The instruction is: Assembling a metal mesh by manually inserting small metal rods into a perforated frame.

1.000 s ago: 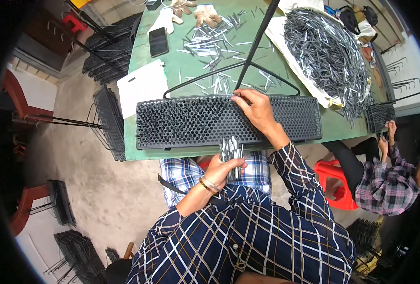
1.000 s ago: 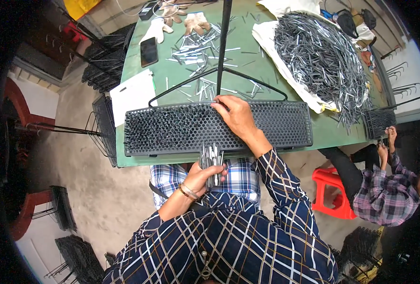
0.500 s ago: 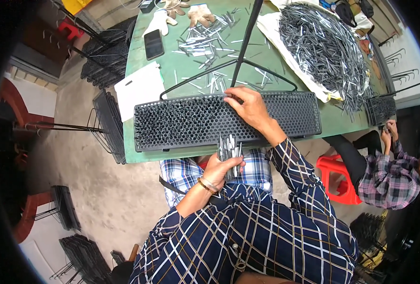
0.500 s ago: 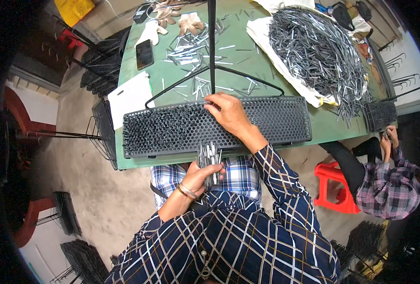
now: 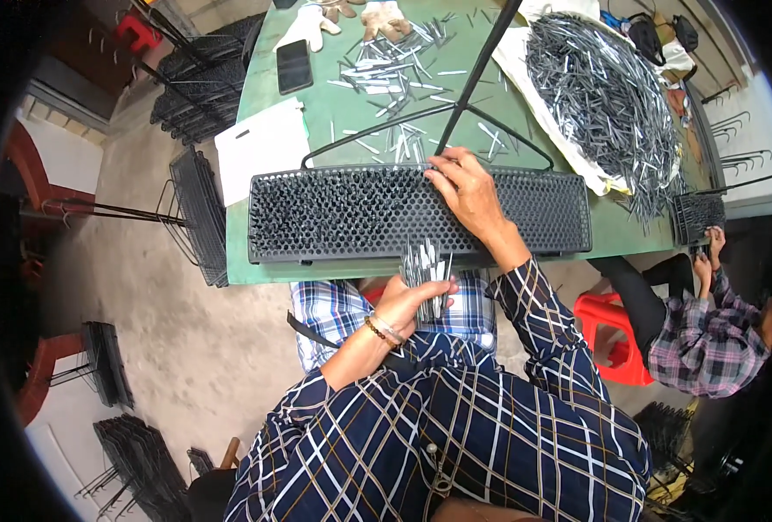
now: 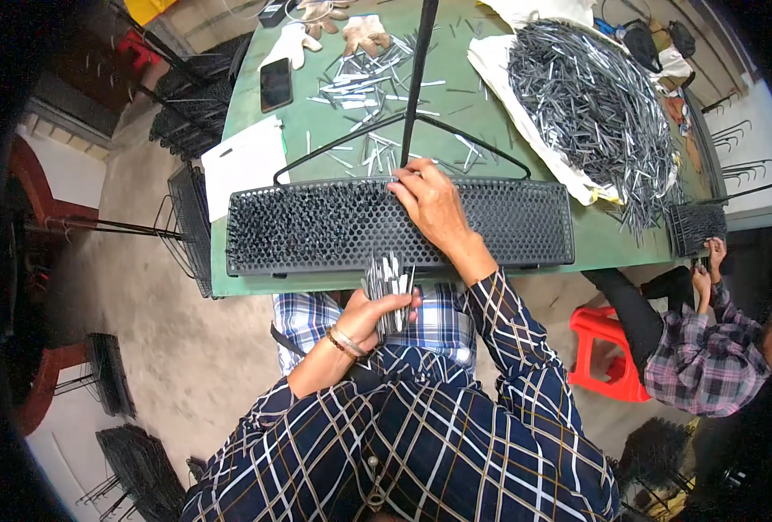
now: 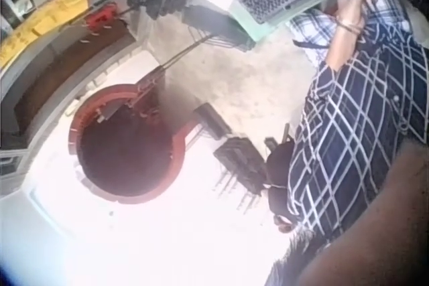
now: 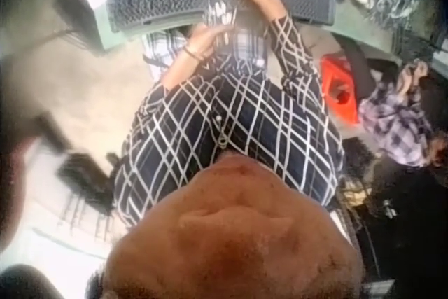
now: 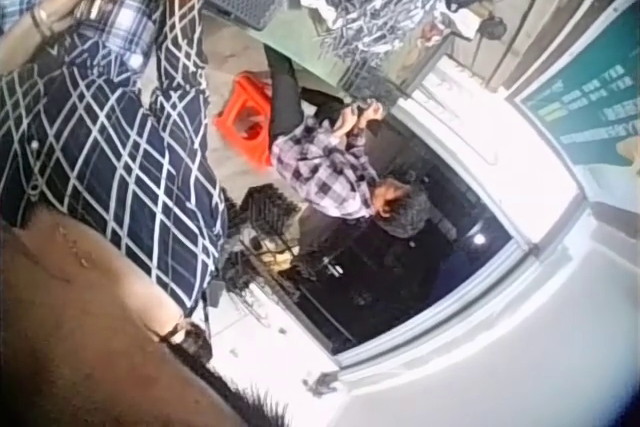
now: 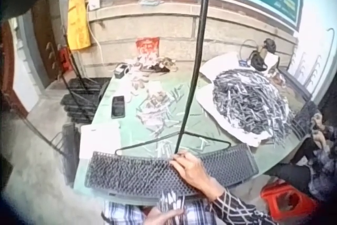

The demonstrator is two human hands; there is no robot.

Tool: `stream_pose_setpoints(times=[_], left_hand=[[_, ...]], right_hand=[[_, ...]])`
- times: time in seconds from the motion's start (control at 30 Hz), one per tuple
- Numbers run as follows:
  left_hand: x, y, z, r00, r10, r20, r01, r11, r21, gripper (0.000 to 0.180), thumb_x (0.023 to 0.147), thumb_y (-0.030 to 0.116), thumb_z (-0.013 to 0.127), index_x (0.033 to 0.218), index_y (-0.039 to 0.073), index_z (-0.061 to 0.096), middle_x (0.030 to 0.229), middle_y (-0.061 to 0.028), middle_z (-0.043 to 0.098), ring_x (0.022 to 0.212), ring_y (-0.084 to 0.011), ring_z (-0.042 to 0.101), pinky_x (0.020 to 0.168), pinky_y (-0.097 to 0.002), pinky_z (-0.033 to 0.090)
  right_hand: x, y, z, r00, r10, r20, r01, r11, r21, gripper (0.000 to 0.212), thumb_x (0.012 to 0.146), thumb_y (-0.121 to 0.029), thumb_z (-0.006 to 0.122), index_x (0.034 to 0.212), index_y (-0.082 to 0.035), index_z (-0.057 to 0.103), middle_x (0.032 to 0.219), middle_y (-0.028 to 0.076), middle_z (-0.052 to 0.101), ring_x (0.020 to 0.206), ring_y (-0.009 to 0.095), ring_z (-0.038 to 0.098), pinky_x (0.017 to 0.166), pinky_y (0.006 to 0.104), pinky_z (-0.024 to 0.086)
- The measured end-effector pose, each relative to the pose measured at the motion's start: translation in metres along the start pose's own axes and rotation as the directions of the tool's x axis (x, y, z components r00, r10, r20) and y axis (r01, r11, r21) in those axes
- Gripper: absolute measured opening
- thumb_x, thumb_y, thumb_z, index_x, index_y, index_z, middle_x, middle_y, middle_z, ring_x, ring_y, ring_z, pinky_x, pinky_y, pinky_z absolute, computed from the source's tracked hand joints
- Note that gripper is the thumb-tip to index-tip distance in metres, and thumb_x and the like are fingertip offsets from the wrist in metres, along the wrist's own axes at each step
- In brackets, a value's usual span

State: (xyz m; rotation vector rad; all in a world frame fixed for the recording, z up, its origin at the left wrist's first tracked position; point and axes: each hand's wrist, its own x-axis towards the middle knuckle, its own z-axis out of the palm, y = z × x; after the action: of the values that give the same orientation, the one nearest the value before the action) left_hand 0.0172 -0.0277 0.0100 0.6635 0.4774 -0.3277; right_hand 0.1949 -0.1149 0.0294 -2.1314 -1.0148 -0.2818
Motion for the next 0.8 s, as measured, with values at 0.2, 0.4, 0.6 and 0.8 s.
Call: stream_pose_setpoints(times=[0.2, 0.4, 0.6, 0.8], left_hand=[[0.001, 0.001, -0.003, 0.998, 0.054, 0.008, -0.054, 0.998, -0.027, 0.018, 0.077, 0.000, 0.068, 0.094, -0.004, 0.063, 0.088, -0.0112, 0.068, 0.080, -0.0180, 0.066, 0.067, -0.0295, 0.054], [0.002, 0.000, 0.007, 0.993, 0.101, -0.064, -0.101, 0.995, 0.005, 0.027, 0.079, 0.001, 0.067, 0.105, 0.000, 0.059, 0.087, -0.0108, 0.066, 0.076, -0.0185, 0.065, 0.066, -0.0296, 0.055], [0.004, -0.002, 0.006, 0.991, 0.119, -0.061, -0.117, 0.993, 0.023, 0.026, 0.079, 0.000, 0.065, 0.104, 0.000, 0.059, 0.087, -0.0107, 0.066, 0.074, -0.0184, 0.065, 0.066, -0.0296, 0.055], [0.004, -0.002, 0.007, 0.986, 0.138, -0.090, -0.139, 0.990, -0.014, 0.024, 0.081, 0.001, 0.064, 0.104, -0.001, 0.059, 0.089, -0.0105, 0.066, 0.075, -0.0189, 0.065, 0.065, -0.0302, 0.055]], right_hand=[[-0.022, -0.020, -0.029, 0.912, 0.345, 0.220, -0.393, 0.889, 0.235, 0.020, 0.086, -0.016, 0.063, 0.092, 0.003, 0.067, 0.082, 0.009, 0.062, 0.070, 0.015, 0.058, 0.061, 0.0265, 0.045], [-0.065, -0.043, -0.047, 0.715, 0.385, 0.584, -0.678, 0.583, 0.447, 0.022, 0.082, -0.016, 0.069, 0.090, 0.005, 0.068, 0.073, 0.007, 0.067, 0.063, 0.007, 0.059, 0.055, 0.0225, 0.047], [-0.072, -0.041, -0.049, 0.613, 0.450, 0.649, -0.790, 0.382, 0.480, 0.016, 0.085, -0.012, 0.066, 0.092, 0.003, 0.068, 0.075, 0.003, 0.065, 0.065, 0.006, 0.058, 0.057, 0.0196, 0.046], [-0.066, -0.035, -0.052, 0.645, 0.477, 0.597, -0.764, 0.394, 0.511, 0.018, 0.086, -0.016, 0.065, 0.092, 0.002, 0.067, 0.076, 0.002, 0.064, 0.063, 0.006, 0.056, 0.057, 0.0199, 0.045]])
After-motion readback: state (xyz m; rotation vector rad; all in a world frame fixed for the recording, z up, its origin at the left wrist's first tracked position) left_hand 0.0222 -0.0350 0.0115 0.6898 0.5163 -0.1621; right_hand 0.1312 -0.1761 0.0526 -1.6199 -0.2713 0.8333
